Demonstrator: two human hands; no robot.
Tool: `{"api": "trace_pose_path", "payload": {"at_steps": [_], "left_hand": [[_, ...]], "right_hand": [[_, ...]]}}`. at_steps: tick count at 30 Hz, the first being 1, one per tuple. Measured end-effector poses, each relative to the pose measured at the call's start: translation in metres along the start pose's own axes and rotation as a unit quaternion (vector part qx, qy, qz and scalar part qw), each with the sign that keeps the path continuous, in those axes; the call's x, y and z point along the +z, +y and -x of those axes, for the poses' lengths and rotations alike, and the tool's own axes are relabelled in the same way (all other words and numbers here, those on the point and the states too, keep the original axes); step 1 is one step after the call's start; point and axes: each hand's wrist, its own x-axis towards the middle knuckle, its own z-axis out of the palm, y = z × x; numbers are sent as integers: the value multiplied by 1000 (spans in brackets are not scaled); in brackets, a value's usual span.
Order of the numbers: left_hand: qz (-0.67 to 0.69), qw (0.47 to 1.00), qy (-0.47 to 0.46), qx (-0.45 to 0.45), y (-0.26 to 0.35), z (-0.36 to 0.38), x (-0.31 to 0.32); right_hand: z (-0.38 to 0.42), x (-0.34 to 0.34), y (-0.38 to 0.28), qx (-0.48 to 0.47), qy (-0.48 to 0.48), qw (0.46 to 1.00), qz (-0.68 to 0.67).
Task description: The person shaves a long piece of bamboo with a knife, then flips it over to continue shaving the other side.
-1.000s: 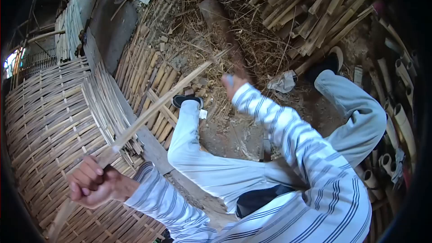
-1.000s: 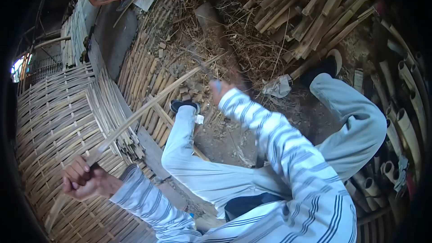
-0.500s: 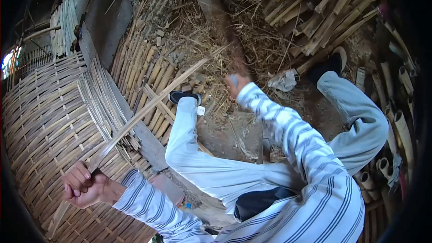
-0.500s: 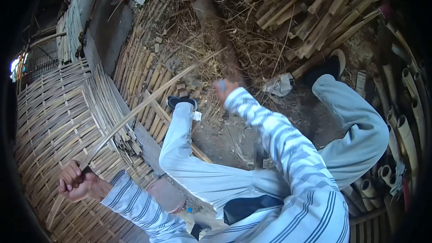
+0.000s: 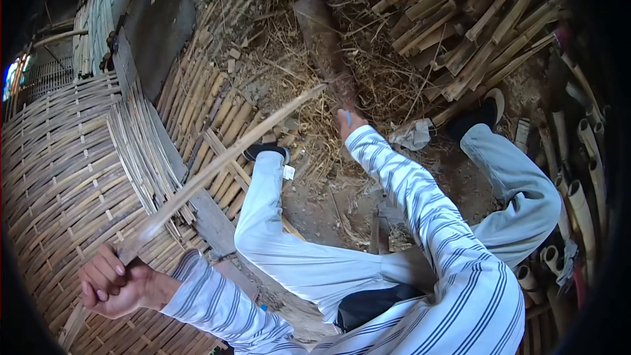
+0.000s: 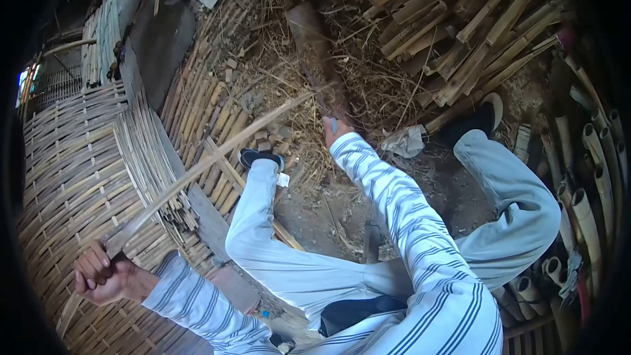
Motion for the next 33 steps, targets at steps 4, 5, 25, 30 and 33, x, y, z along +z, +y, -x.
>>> {"api": "trace_pose_path", "payload": {"at_steps": [4,5,25,30,33], "left_hand": [[18,999,-29,-2,-1,-4,-11],[-13,1000,-3,9,-1,-2,-12],[147,973,-174,-23,6,36,-41],[54,998,-28,-27,15,57,-21],[69,995,15,-65,31,67,-2]], "right_hand": [[26,-1,13,-92,-8,996,4],[9,-2,6,7,-18,999,-34],[12,-123,48,172,-88,964,183],[73,-151,59,78,29,994,69],[146,-186,10,63,-19,986,-155]]}}
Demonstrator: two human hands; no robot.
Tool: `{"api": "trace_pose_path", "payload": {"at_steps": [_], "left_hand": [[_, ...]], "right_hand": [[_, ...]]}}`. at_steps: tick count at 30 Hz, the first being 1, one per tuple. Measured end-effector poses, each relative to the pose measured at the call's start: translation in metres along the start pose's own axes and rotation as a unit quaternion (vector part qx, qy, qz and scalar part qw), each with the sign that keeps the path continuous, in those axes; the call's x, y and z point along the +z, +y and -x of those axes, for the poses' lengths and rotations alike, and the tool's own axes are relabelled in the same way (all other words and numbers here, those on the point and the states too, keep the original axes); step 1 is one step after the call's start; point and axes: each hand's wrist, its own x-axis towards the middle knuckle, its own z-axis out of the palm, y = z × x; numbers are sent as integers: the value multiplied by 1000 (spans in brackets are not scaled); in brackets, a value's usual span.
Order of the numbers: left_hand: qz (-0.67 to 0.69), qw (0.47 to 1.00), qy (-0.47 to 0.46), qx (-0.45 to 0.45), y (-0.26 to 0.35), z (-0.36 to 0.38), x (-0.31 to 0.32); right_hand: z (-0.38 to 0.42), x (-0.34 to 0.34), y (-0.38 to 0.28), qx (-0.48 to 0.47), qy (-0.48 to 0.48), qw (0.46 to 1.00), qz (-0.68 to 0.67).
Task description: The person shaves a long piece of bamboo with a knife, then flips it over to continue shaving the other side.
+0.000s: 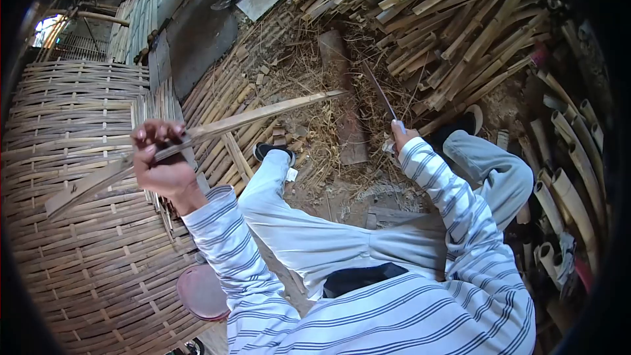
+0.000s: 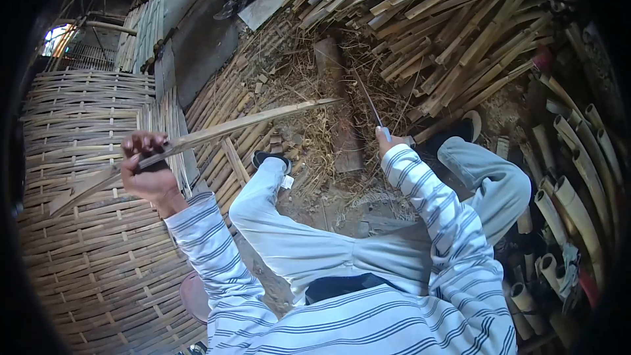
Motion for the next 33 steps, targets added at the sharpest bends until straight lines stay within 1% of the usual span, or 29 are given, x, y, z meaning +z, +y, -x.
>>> {"api": "trace_pose_path", "payload": {"at_steps": [1,2,3,5,6,7,8,9,10,11,12,14,15,17,20,22,25,28,31,32,33], "left_hand": [[-8,1000,8,-2,2,2,11],[-14,1000,15,-2,4,6,28],[8,999,44,-4,8,12,50],[71,997,-13,26,9,1,32],[102,993,-40,39,9,1,26],[78,994,29,64,18,7,48],[72,995,28,61,27,9,58],[63,996,27,55,36,13,65],[56,997,25,50,42,17,69],[58,997,-8,40,48,18,66],[51,998,-17,36,54,25,69],[37,998,-36,30,67,40,78],[21,999,-13,39,70,46,80],[-2,999,-6,41,79,55,77],[-17,999,-11,40,91,67,76],[-26,999,-2,44,95,74,79],[-17,999,-20,32,96,80,73],[2,999,-29,21,94,80,70],[3,1000,-24,8,85,79,66],[1,1000,-20,6,82,77,64],[-1,1000,-11,10,81,75,64]], "right_hand": [[33,-6,-16,-3,-38,991,-130],[48,-11,-18,-4,-38,990,-136],[61,-15,-16,-5,-38,989,-143],[74,-21,-1,-12,-51,983,-174],[62,-19,20,-91,3,991,-103],[37,-11,46,-171,58,983,-30],[23,-8,62,-245,112,962,42],[50,-16,36,-224,77,971,12],[58,-22,22,-173,56,983,6],[48,-24,20,-158,69,985,29],[36,-22,22,-142,80,985,51],[26,-21,24,-142,83,984,72],[25,-22,23,-135,81,983,94],[25,-24,23,-122,70,982,128],[0,-18,47,-85,85,983,137],[8,-17,48,-93,104,986,88],[5,-8,56,-122,113,985,40],[1,-5,53,-133,106,981,97],[9,-7,36,-48,22,999,4],[7,-10,34,-8,-41,994,-98],[7,-15,25,30,-104,974,-197]]}}
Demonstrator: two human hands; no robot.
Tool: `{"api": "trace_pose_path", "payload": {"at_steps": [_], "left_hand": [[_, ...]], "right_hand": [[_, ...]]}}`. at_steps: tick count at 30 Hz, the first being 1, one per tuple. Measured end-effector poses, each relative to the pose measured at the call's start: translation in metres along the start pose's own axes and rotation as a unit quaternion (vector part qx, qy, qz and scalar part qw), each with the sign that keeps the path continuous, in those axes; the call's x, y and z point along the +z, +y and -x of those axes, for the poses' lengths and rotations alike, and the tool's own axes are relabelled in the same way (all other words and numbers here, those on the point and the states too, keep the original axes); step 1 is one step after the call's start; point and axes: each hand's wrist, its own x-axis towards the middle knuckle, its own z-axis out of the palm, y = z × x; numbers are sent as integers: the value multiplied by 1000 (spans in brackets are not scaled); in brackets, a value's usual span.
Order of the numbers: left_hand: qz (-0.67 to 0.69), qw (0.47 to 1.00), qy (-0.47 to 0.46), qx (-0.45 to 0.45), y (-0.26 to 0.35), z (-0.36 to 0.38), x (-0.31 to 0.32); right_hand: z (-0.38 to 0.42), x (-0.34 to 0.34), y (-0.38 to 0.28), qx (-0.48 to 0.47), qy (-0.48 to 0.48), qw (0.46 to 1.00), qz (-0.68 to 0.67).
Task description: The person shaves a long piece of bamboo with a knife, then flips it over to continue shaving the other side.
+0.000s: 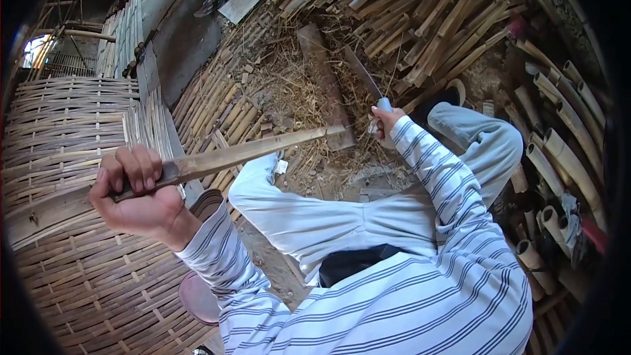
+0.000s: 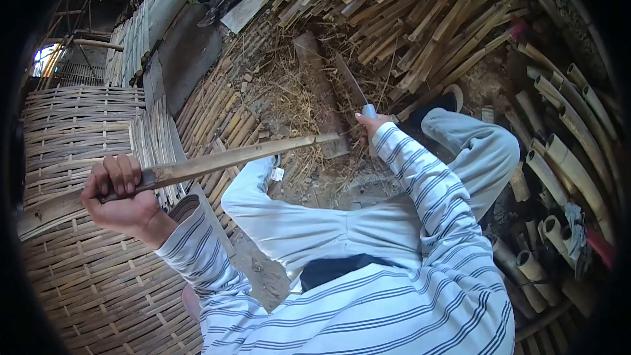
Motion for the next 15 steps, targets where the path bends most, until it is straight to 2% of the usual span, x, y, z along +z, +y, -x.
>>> {"api": "trace_pose_path", "payload": {"at_steps": [1,2,5,6,7,8,9,11,15], "left_hand": [[-4,1000,10,1,1,-1,0],[-10,1000,21,-2,2,1,0],[18,1000,10,-10,1,-3,-6],[19,999,25,-6,0,-3,-4],[20,999,40,-2,-1,-2,-3],[22,998,55,3,-3,-3,-1],[14,998,68,10,-4,-4,3],[-6,995,102,20,-4,-3,5],[0,997,77,12,-5,-10,-6]], "right_hand": [[2,-1,-8,42,-58,992,-103],[5,-8,-15,76,-104,981,-142],[25,-11,-27,69,-114,981,-138],[3,-13,-16,79,-49,995,-17],[-39,-17,23,19,7,1000,5],[-96,-42,69,35,23,999,7],[-105,-50,77,63,31,997,12],[-72,-42,64,128,37,991,24],[-54,-39,58,245,-7,967,-77]]}}
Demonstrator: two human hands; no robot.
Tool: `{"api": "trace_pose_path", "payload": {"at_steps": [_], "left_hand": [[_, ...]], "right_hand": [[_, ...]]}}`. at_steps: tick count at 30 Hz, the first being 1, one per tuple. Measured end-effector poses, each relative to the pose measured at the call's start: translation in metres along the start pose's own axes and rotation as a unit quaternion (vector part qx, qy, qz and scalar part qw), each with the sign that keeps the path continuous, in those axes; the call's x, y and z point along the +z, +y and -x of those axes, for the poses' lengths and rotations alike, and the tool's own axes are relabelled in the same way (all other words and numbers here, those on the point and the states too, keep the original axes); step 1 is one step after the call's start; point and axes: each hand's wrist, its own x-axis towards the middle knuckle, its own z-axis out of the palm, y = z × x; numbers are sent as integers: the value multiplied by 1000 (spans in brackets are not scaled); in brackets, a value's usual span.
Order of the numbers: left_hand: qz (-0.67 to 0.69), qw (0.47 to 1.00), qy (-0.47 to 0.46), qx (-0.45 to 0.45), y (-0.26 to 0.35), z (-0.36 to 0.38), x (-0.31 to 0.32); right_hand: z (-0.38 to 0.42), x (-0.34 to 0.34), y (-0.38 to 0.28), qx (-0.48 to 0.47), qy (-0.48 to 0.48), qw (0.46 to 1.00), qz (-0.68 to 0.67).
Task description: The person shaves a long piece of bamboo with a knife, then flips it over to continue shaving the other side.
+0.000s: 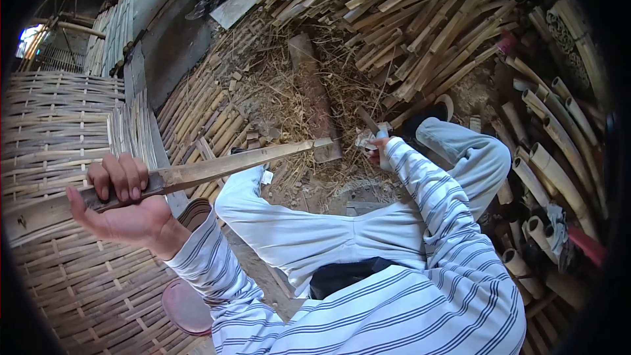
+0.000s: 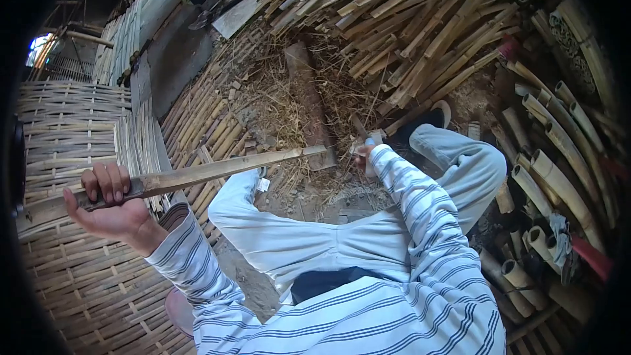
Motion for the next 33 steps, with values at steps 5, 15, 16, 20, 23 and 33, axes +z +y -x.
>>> {"api": "trace_pose_path", "payload": {"at_steps": [5,15,16,20,23,33], "left_hand": [[-20,999,39,17,-3,-5,0],[18,999,22,19,-5,-7,-8],[17,1000,18,19,-4,-7,-9],[0,999,36,12,-3,-7,-12],[-6,1000,16,9,-3,-5,-15],[-27,999,31,27,-9,-15,-12]], "right_hand": [[67,21,-17,5,-177,970,-166],[77,25,-8,40,-281,947,-153],[90,29,-7,-60,-369,924,-80],[142,64,-10,-272,-243,925,103],[122,88,0,-452,-207,860,109],[97,84,13,-354,114,865,338]]}}
